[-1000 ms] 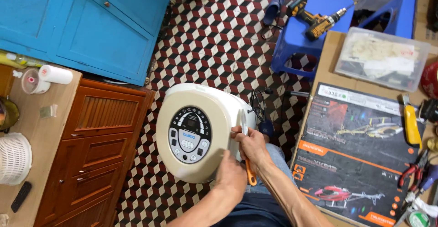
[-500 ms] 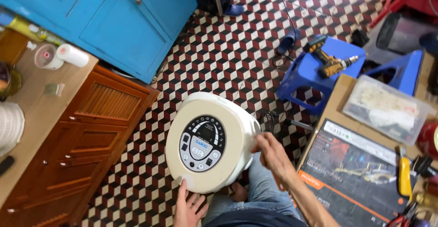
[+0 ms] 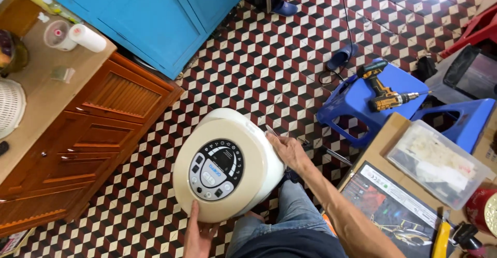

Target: The person uses a utility knife to pry open and remove the front grille and top control panel of a Daikin air conditioner unit. They carefully work the blade along the seams to release the plastic clips holding the covers in place.

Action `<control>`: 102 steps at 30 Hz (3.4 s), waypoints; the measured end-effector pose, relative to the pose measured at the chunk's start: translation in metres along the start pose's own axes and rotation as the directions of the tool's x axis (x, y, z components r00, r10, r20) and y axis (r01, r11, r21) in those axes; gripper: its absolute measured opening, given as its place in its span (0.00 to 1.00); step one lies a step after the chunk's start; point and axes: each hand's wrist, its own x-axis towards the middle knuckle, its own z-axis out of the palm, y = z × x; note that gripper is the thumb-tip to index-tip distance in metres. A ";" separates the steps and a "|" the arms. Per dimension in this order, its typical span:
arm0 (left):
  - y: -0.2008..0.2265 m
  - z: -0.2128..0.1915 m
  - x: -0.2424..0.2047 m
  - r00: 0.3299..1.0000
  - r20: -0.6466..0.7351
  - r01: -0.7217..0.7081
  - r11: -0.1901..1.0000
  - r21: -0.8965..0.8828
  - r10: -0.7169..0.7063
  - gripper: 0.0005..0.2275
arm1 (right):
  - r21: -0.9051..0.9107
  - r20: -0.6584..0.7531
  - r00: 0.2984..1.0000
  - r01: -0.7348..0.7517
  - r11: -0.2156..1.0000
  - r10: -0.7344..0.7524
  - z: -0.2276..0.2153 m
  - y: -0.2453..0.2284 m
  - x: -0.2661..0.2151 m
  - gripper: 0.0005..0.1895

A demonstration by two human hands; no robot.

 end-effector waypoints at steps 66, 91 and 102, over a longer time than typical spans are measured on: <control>0.128 0.145 0.009 0.956 0.287 0.119 0.973 -0.196 -0.059 0.27 | 0.566 0.113 0.992 -0.113 0.817 0.059 0.046 -0.034 -0.113 0.20; 0.136 0.152 0.035 0.961 0.185 0.219 0.974 -0.063 -0.204 0.30 | 0.585 0.064 0.996 -0.085 0.806 0.058 0.065 -0.029 -0.105 0.14; 0.152 0.161 0.037 0.976 0.015 0.216 0.976 0.032 -0.217 0.24 | 0.651 0.019 0.997 -0.065 0.757 0.069 0.065 -0.038 -0.107 0.16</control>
